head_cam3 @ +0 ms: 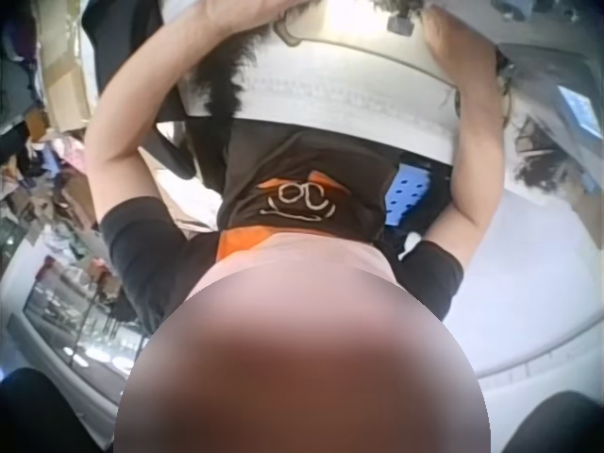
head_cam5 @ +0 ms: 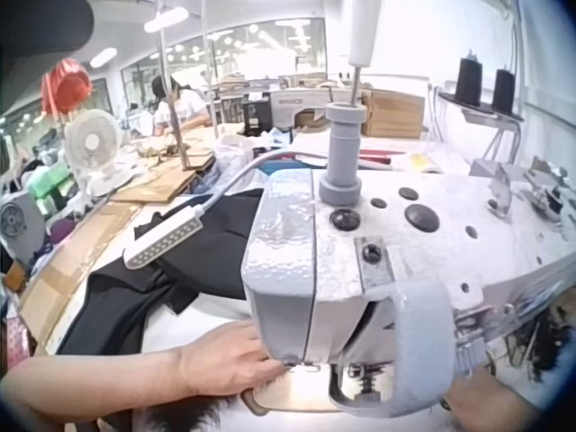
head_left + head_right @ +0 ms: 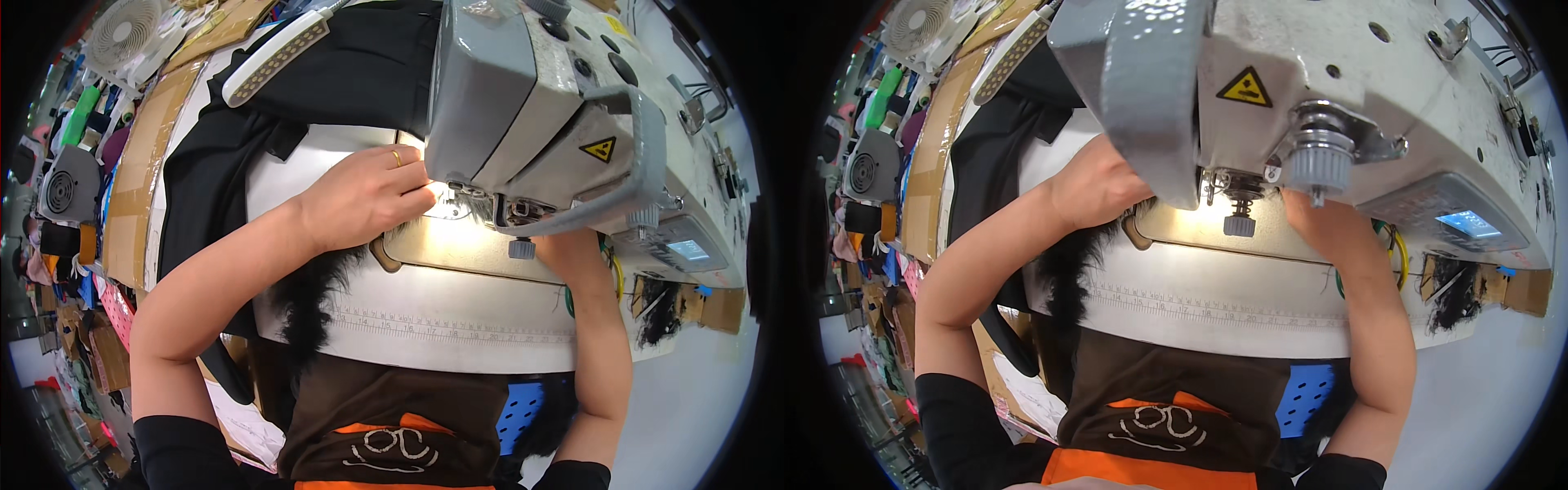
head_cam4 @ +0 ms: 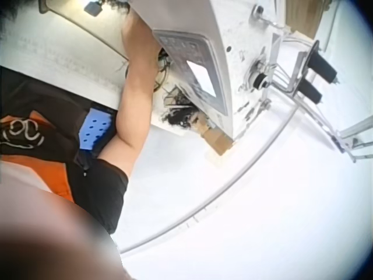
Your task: Sewing faux fur trim onto a black fabric garment using an industrial sewing machine.
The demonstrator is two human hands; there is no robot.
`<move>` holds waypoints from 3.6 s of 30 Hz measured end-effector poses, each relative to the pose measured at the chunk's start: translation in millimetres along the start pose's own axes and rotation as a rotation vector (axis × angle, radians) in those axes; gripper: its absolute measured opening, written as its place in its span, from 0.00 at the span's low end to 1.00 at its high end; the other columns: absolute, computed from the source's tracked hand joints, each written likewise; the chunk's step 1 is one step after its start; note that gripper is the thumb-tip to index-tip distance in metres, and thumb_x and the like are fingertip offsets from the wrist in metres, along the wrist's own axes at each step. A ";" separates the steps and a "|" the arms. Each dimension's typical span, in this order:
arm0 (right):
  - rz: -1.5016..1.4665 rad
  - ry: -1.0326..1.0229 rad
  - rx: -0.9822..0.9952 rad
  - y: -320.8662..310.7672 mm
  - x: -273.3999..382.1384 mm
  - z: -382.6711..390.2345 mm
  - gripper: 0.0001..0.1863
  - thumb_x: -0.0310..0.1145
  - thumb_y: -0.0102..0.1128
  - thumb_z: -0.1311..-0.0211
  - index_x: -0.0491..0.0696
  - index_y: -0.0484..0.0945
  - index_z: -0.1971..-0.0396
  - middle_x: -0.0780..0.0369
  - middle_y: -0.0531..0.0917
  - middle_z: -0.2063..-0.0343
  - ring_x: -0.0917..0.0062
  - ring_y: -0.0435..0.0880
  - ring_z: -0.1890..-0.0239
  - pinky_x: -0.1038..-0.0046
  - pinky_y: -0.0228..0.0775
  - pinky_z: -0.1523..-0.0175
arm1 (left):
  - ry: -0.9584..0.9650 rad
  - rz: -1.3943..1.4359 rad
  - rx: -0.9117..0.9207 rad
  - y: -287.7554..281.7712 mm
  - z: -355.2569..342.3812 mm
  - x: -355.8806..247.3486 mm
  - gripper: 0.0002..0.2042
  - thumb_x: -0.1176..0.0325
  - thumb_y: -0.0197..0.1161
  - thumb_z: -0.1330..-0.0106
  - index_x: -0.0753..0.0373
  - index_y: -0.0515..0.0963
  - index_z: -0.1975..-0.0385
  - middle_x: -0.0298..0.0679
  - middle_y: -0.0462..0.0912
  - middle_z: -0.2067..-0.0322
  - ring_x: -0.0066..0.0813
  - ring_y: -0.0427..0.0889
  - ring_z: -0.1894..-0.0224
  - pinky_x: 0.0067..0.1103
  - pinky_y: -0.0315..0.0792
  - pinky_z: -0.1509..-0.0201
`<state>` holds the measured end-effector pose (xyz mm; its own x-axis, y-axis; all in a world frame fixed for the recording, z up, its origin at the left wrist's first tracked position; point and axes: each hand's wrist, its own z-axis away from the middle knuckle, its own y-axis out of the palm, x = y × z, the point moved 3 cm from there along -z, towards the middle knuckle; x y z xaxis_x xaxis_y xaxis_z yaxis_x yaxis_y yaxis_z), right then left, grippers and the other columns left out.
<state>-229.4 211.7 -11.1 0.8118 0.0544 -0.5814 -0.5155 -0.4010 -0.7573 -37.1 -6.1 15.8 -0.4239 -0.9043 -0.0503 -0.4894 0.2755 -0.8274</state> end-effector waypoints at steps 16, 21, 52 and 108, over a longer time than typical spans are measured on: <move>-0.505 0.476 0.259 -16.7 1.9 -6.4 0.08 0.30 0.72 0.45 0.40 0.84 0.70 0.48 0.87 0.71 0.51 0.88 0.63 0.53 0.79 0.54 | -0.100 0.061 0.035 -3.5 7.5 -0.4 0.06 0.72 0.66 0.38 0.61 0.76 0.64 0.38 0.78 0.61 0.37 0.83 0.53 0.32 0.81 0.52; -0.825 0.347 0.085 -36.1 -1.3 -13.3 0.02 0.27 0.66 0.39 0.47 0.82 0.68 0.56 0.83 0.67 0.57 0.85 0.67 0.55 0.76 0.63 | -0.098 0.201 0.001 -7.9 14.1 -21.9 0.09 0.73 0.65 0.38 0.64 0.80 0.59 0.41 0.83 0.55 0.42 0.84 0.53 0.33 0.81 0.49; -1.213 1.660 0.223 -174.0 55.7 136.6 0.36 0.25 0.67 0.32 0.39 0.67 0.25 0.63 0.83 0.72 0.82 0.79 0.77 0.78 0.70 0.72 | -0.574 0.417 -0.036 -20.0 44.3 -38.2 0.09 0.65 0.71 0.29 0.63 0.84 0.58 0.47 0.89 0.67 0.51 0.89 0.62 0.38 0.81 0.58; -1.909 1.487 0.349 -172.0 93.3 78.6 0.26 0.31 0.70 0.26 0.41 0.75 0.33 0.66 0.82 0.75 0.85 0.78 0.84 0.78 0.73 0.81 | -1.075 1.055 -0.123 -30.6 74.1 14.5 0.12 0.69 0.73 0.24 0.67 0.85 0.47 0.28 0.89 0.59 0.12 0.82 0.56 0.14 0.74 0.48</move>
<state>-86.6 357.6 41.5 -0.2527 -0.4376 0.8629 0.7949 -0.6024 -0.0727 28.1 -51.8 -1.1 0.1050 -0.0666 -0.9922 -0.4073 0.9073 -0.1040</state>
